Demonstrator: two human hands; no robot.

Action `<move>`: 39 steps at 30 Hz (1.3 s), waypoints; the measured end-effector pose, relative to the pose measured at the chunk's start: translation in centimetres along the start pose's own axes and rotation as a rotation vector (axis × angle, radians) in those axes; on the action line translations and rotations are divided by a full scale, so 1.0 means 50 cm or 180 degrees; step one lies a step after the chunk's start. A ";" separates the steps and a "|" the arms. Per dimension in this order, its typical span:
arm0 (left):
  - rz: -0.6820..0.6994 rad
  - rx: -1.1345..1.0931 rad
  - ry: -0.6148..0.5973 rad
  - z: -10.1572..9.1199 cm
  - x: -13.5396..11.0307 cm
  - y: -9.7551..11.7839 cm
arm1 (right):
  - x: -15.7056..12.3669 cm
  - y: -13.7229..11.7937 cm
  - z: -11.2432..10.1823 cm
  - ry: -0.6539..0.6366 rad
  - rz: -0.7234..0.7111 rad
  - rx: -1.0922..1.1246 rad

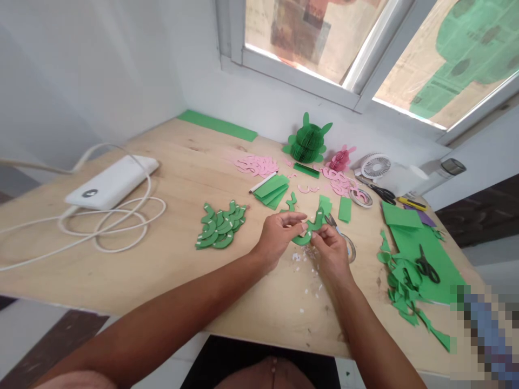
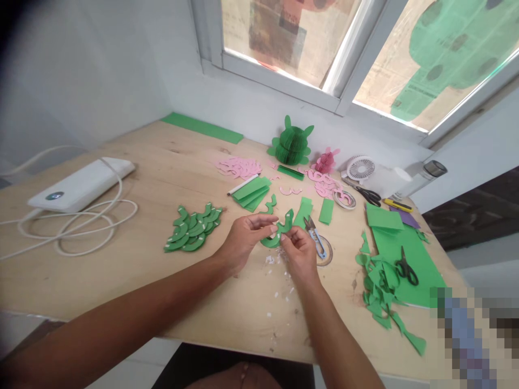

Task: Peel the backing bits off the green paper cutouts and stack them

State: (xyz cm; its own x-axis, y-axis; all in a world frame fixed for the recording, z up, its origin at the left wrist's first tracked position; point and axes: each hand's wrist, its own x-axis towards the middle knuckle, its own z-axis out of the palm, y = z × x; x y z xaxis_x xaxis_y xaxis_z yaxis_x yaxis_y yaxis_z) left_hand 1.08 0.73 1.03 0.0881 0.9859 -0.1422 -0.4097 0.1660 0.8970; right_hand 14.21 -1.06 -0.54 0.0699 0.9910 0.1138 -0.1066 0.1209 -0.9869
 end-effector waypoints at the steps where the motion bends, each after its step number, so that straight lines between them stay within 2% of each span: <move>1: -0.0042 -0.0001 -0.0053 -0.001 0.000 0.001 | 0.000 -0.001 0.000 -0.0002 0.0005 0.0000; 10: -0.0322 -0.0210 -0.0278 -0.010 0.007 0.005 | 0.000 -0.012 0.003 -0.0043 -0.0055 -0.0072; 18: -0.0407 -0.0340 -0.0384 -0.015 0.012 0.005 | 0.002 -0.002 -0.005 -0.0130 -0.0063 -0.0111; 28: -0.0373 -0.0073 -0.0530 -0.020 0.016 0.013 | 0.003 0.005 -0.008 -0.0150 0.0013 -0.0003; 39: -0.0481 -0.0164 -0.0683 -0.028 0.027 0.002 | 0.001 0.005 -0.004 -0.0161 0.0066 0.0074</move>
State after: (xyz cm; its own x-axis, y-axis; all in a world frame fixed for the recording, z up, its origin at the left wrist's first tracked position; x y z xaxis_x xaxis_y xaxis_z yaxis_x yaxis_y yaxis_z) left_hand -0.11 2.10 0.36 0.3402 0.9237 -0.1760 -0.4225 0.3174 0.8490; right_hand 14.37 -1.00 -0.81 0.0174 0.9949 0.0996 -0.1306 0.1011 -0.9863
